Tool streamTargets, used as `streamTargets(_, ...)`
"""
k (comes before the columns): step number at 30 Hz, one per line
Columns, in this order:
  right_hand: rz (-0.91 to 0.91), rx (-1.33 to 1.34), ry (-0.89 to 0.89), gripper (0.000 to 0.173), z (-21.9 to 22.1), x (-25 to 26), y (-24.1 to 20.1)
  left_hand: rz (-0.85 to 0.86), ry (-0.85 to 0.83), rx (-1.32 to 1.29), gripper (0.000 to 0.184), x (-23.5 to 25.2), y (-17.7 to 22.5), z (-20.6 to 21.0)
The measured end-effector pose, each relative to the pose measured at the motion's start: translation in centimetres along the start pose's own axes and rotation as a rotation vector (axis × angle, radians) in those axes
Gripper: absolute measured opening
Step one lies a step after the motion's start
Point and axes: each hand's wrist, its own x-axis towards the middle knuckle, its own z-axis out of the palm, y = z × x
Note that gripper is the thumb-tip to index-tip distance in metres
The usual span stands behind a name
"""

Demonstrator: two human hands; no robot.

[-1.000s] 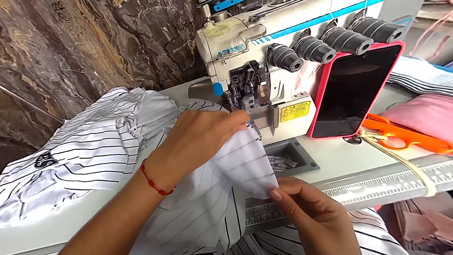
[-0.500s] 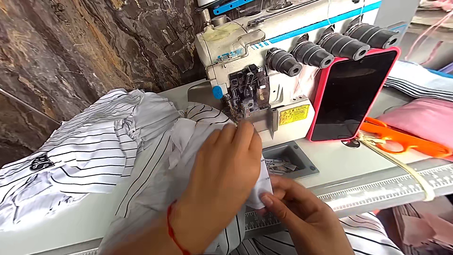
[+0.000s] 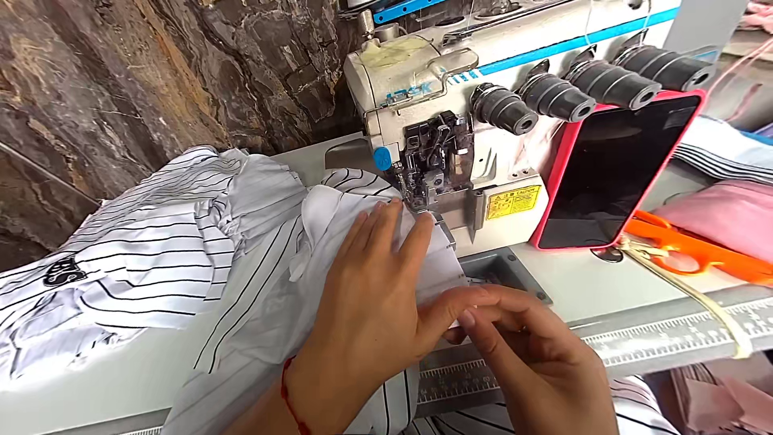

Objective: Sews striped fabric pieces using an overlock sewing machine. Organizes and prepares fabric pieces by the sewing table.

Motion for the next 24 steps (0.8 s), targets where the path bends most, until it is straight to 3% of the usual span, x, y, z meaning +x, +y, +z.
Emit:
streamTargets(9,-0.096,-0.083,-0.011,0.011,0.8,2.0,0.9,0.108,0.007,-0.148,0.093,0.7,-3.3,0.0)
streamTargets(13,-0.162,-0.188,-0.054,0.014,0.4,2.7,1.2,0.261,0.081,-0.162,0.077,-2.4,-2.7,-0.2)
streamTargets(17,-0.247,-0.313,-0.056,0.016,0.0,2.9,1.9,0.302,0.054,-0.227,0.079,-3.6,-3.1,-0.4)
streamTargets(24,-0.373,-0.929,-0.055,0.029,0.7,5.3,-0.1,0.313,-0.104,-0.401,0.083,0.3,-6.7,-1.3)
